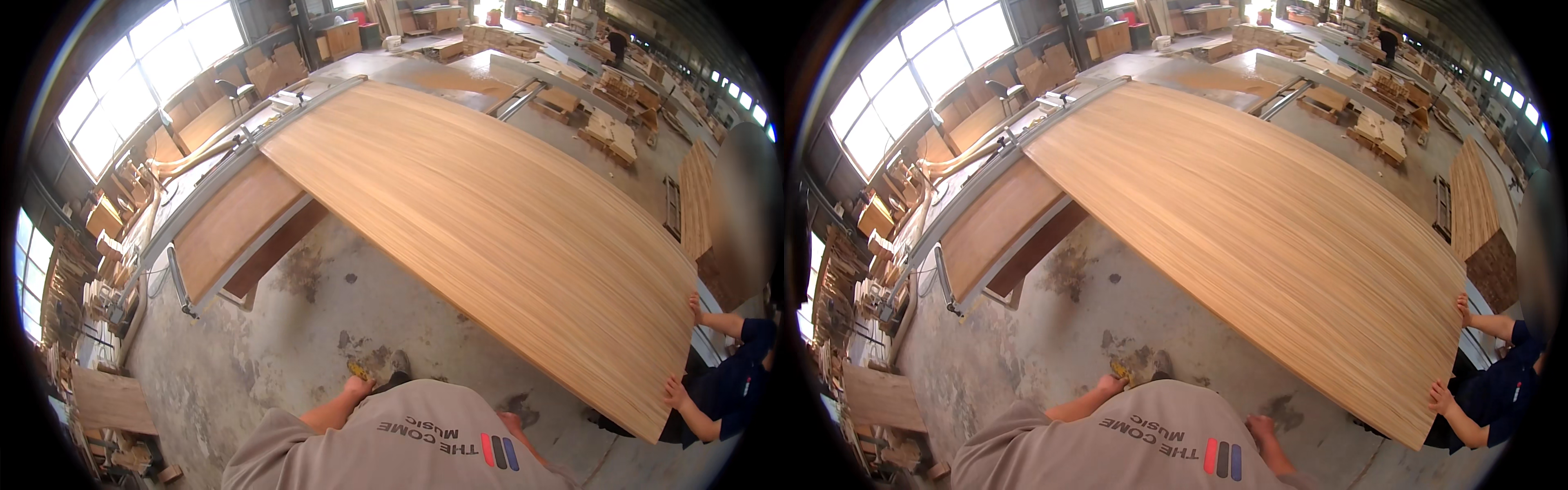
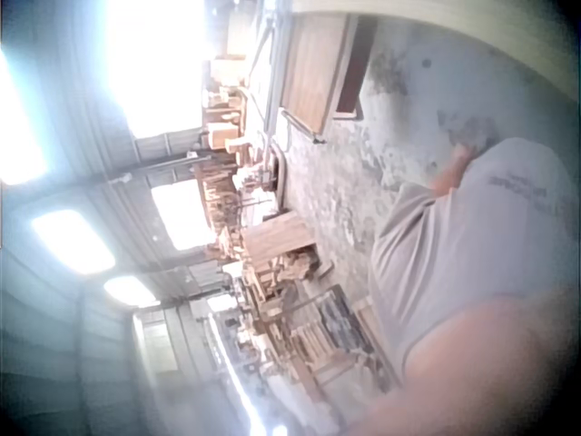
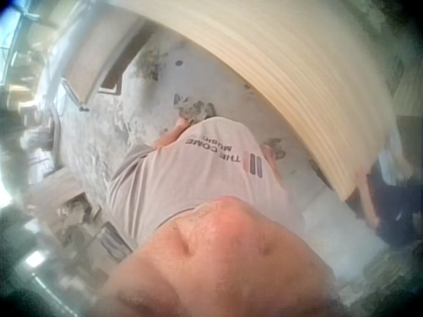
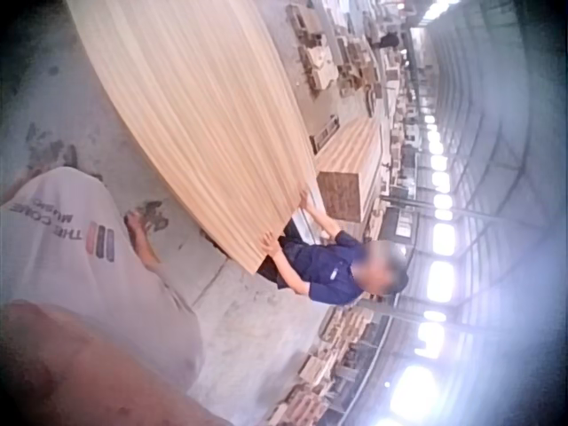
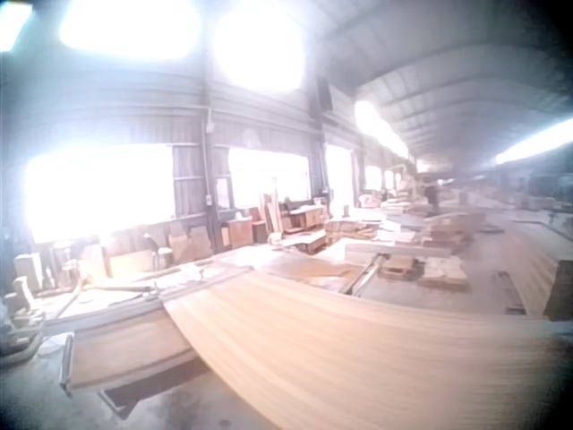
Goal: The person lifts a large wooden board with the help of another person and positions it onto a sliding table saw, then moves a metal guide along the edge of the board.
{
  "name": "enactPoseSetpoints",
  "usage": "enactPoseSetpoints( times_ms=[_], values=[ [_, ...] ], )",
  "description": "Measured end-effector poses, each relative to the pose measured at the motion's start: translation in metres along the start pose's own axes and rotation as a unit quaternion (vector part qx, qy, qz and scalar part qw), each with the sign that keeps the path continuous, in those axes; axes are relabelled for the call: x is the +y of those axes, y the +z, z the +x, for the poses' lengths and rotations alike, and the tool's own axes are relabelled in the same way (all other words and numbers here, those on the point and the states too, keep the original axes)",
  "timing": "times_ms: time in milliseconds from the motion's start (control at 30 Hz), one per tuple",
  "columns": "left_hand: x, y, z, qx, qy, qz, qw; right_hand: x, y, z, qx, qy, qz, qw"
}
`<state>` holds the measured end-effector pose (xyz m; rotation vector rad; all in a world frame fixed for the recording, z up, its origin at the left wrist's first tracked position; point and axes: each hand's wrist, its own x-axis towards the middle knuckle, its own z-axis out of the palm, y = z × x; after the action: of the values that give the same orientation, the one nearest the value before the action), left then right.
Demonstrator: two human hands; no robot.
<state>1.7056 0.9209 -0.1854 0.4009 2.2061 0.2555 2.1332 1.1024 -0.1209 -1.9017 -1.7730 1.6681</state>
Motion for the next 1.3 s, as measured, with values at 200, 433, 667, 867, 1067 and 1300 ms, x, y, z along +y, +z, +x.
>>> enactPoseSetpoints(
  times_ms=[200, 433, 667, 867, 1067, 1300],
  values=[
    [-0.009, -0.049, 0.036, 0.007, 0.003, 0.010, 1.000, -0.017, 0.047, 0.032, 0.018, -0.027, -0.038, 0.999],
    [-0.024, -0.111, 0.075, 0.044, -0.015, 0.006, 0.999, -0.067, 0.102, 0.063, -0.004, -0.100, -0.121, 0.988],
    [-0.019, -0.170, 0.102, 0.051, 0.050, -0.012, 0.997, -0.237, 0.130, 0.047, -0.096, -0.220, -0.101, 0.966],
    [0.014, -0.222, 0.105, 0.121, 0.124, -0.148, 0.974, -0.379, 0.148, 0.052, -0.060, -0.271, -0.039, 0.960],
    [0.062, -0.286, 0.120, 0.196, 0.187, -0.315, 0.910, -0.471, 0.186, 0.117, 0.018, -0.360, -0.057, 0.931],
    [0.108, -0.420, 0.243, 0.279, 0.211, -0.380, 0.856, -0.582, 0.283, 0.241, 0.039, -0.411, -0.104, 0.905]
  ],
)
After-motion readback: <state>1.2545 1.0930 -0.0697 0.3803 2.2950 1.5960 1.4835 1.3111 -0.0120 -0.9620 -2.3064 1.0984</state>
